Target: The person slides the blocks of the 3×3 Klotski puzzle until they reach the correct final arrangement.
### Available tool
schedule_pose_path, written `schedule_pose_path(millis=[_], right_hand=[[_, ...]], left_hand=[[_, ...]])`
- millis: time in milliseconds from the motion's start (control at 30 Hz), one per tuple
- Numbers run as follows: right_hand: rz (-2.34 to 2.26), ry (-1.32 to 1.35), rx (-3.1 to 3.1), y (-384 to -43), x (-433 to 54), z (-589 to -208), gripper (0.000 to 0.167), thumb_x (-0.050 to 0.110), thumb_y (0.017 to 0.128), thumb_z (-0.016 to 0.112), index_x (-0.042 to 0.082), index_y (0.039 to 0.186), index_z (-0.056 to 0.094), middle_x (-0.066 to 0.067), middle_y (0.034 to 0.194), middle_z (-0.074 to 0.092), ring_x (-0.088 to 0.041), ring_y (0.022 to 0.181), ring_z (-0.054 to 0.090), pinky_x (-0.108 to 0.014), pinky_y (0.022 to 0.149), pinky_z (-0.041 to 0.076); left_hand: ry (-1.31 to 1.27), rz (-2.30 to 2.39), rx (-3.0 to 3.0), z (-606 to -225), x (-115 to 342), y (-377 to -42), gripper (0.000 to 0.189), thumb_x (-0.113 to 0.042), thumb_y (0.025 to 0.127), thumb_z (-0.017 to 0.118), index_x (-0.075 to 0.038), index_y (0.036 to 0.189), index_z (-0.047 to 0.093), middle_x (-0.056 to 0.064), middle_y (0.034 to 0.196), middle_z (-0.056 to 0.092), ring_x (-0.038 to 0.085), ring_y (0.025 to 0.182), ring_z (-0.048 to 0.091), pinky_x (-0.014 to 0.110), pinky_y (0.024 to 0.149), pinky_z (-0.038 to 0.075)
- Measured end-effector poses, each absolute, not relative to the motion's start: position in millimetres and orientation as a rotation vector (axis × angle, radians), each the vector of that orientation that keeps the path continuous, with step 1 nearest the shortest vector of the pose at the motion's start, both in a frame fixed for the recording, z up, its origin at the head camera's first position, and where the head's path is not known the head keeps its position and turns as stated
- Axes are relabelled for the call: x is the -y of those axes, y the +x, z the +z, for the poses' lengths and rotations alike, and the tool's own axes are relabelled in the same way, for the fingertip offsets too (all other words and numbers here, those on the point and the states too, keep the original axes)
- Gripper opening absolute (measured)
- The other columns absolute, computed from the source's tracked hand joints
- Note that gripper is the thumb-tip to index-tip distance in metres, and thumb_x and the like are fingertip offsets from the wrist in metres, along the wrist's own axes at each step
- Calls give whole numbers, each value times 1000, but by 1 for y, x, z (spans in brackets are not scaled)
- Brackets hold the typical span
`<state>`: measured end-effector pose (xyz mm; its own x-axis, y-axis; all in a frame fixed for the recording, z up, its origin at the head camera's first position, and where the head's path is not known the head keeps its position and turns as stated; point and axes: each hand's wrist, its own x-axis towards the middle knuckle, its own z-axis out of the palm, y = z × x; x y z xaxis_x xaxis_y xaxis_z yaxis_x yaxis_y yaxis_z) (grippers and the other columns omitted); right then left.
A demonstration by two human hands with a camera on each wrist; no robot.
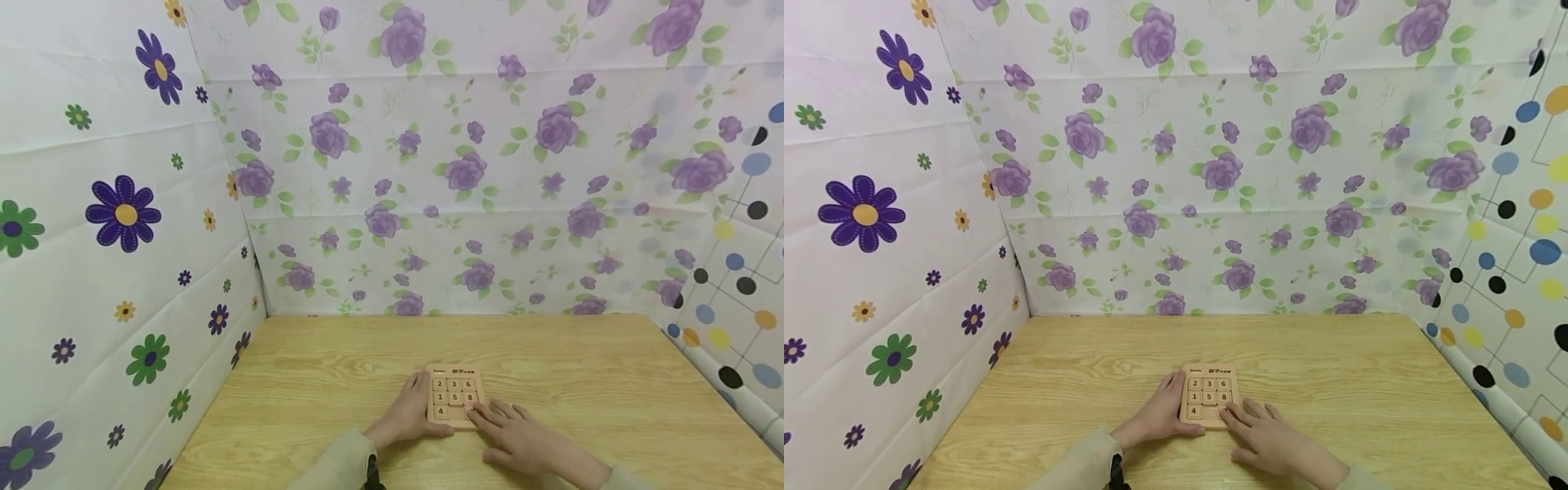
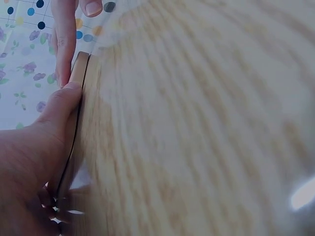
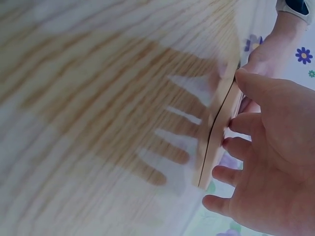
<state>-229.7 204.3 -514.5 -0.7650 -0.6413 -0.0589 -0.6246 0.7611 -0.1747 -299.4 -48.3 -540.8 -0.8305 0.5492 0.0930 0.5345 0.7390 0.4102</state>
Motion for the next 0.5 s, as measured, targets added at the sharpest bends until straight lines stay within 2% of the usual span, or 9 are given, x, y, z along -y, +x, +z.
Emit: schedule_pose_path(millis=[500], right_hand=[[-151,-1032,-2854,-227,-189,-511,69,57,97,40,15,152,33,-11,156,34,-40,142,33,-62,111,30]], left_hand=[[904,630,-2922,-542,49,-300,123,-69,69,71,3,151,16,17,149,36,27,138,36,41,116,33]])
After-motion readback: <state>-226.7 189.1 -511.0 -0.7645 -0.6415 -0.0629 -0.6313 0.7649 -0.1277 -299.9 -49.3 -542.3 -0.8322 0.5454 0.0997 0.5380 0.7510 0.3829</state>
